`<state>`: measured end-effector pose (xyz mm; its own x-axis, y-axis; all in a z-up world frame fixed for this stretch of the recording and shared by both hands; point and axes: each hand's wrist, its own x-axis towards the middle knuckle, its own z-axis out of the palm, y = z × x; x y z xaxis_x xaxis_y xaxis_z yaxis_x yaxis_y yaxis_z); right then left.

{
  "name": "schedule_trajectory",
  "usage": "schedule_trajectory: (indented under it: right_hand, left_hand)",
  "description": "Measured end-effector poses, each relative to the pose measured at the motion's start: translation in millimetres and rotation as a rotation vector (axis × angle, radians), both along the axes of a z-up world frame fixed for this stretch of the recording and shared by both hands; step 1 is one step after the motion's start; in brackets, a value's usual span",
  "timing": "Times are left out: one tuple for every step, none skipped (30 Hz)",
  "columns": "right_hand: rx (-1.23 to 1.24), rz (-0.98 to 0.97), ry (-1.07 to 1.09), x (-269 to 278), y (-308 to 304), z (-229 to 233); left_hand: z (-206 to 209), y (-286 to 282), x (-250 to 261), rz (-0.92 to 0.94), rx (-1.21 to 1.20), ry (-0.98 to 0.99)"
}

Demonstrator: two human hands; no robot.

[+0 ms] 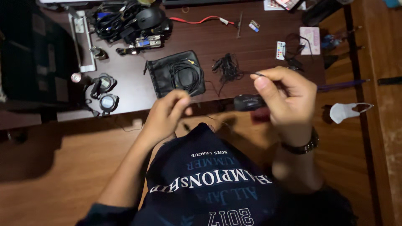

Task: The person organizes a cluttered desk by coiling various cables and placing them into a small black pouch. They handle a mouse, a power adapter, and several other wires, tidying the workspace.

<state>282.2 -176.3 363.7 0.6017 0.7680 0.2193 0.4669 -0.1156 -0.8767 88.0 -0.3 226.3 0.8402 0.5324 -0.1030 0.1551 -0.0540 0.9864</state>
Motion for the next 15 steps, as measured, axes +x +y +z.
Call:
schedule_trajectory:
  right_hand:
    - [0.006,-0.02,0.034,2,-1,-1]
    - [0.015,-0.043,0.046,3,-1,-3]
    - [0.024,-0.067,0.058,4,-1,-4]
    - [0.034,-0.089,0.072,4,-1,-6]
    - [0.07,-0.103,0.135,5,0,-6]
    - [0.106,-0.115,0.199,6,1,-7]
    - [0.143,-0.127,0.263,7,2,-8]
    - [0.184,-0.133,0.301,6,3,-8]
    - [0.226,-0.138,0.338,5,3,-7]
    - [0.269,-0.147,0.372,4,4,-7]
    - [0.275,-0.154,0.361,3,4,-7]
    - [0.282,-0.162,0.348,0,5,-6]
    - [0.288,-0.17,0.335,-3,6,-6]
    - [0.302,-0.182,0.33,-5,7,-6]
    - [0.315,-0.194,0.324,-8,8,-6]
  left_hand:
    - [-26,1,-5,0.035,0.004,0.031]
    - [-55,3,-9,0.069,0.006,0.059]
    - [-85,3,-16,0.102,-0.093,0.193]
    - [-115,3,-24,0.135,-0.19,0.331]
    - [-145,3,-33,0.143,-0.162,0.31]
    - [-174,3,-42,0.153,-0.135,0.29]
    - [-202,3,-51,0.154,-0.031,0.348]
    - [-228,4,-60,0.154,0.075,0.403]
    - [-250,5,-69,0.154,0.182,0.456]
    - [-269,8,-76,0.115,0.196,0.491]
    - [-280,11,-81,0.077,0.211,0.525]
    - [-288,13,-84,0.038,0.226,0.557]
    - [-294,16,-86,0.024,0.116,0.576]
    - [-299,20,-85,0.012,0.008,0.596]
    - [-302,24,-85,-0.001,-0.1,0.616]
